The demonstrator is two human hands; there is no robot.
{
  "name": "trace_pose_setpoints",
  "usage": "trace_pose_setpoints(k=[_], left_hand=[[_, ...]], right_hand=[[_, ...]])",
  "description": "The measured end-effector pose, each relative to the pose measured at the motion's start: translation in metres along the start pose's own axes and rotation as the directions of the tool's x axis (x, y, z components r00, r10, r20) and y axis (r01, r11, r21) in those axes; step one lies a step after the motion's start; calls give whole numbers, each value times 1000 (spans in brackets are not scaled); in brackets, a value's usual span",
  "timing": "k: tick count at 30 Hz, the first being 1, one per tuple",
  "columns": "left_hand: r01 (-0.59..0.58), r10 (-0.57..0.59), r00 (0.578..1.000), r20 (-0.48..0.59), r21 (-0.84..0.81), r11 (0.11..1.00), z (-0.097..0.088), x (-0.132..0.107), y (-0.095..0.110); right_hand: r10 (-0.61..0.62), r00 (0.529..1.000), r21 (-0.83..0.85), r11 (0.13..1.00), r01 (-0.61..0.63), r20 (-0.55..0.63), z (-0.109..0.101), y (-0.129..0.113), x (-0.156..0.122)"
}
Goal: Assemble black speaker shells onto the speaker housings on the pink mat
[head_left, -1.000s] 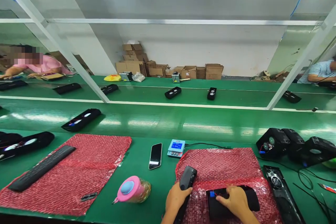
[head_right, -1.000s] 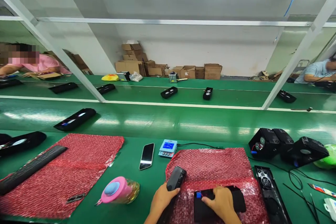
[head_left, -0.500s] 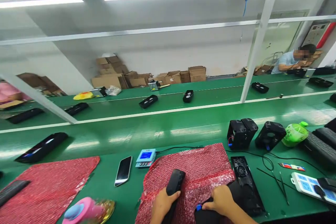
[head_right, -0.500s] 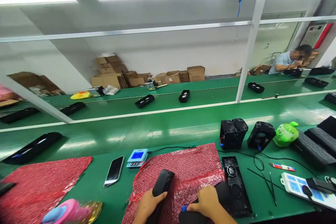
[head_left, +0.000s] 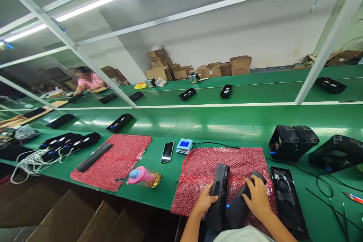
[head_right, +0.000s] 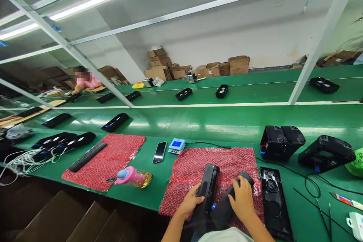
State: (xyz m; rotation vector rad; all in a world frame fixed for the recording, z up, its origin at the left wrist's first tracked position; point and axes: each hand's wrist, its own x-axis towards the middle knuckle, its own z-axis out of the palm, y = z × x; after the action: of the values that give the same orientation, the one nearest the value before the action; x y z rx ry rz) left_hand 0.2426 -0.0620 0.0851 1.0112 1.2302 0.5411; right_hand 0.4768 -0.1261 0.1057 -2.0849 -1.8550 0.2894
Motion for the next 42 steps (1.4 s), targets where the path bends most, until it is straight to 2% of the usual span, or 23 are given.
trace_pose_setpoints(k=[1, 3, 5, 7, 10, 13, 15, 18, 21, 27, 31, 35, 42], left_hand=[[-7, 11, 998, -59, 68, 998, 0, -4, 1], [-27, 104, 970, -220, 327, 945, 2, -16, 1], [-49, 285, 918, -275, 635, 771, 6, -33, -2], [-67, 410, 891, -195, 837, 543, 11, -49, -8], [-18, 414, 904, -108, 957, 290, 18, -66, -15], [46, 373, 923, -90, 991, 126, 23, -72, -17], [71, 321, 943, -89, 995, 66, 26, -73, -14], [84, 245, 965, -90, 996, 32, 28, -74, -8], [99, 182, 978, -102, 995, 27, 29, -75, -5], [99, 60, 993, -102, 994, 44, 30, -70, 2], [80, 3, 997, -80, 994, 81, 25, -72, 16], [69, -7, 998, -69, 995, 67, 22, -75, 28], [92, -57, 994, -90, 995, 47, 30, -74, 31]], right_hand=[[36, 999, 9, 999, -37, 6, 3, 3, -8], [27, 995, 38, 999, -31, 97, 7, 7, -25], [-33, 971, 45, 999, 23, 237, 7, 5, -41], [-51, 930, 15, 999, 49, 364, 4, -1, -51], [-21, 893, -59, 997, 53, 450, -2, -12, -56], [6, 885, -133, 989, 63, 465, -3, -18, -53], [16, 880, -182, 980, 80, 475, -1, -21, -51], [6, 869, -231, 965, 125, 495, 0, -27, -48], [-19, 837, -215, 963, 162, 548, -4, -34, -41], [-17, 790, -176, 972, 158, 613, -19, -43, -24], [3, 752, -170, 975, 145, 659, -23, -44, -20], [30, 722, -199, 968, 151, 691, -26, -48, -17], [22, 735, -183, 973, 140, 678, -30, -46, -18]])
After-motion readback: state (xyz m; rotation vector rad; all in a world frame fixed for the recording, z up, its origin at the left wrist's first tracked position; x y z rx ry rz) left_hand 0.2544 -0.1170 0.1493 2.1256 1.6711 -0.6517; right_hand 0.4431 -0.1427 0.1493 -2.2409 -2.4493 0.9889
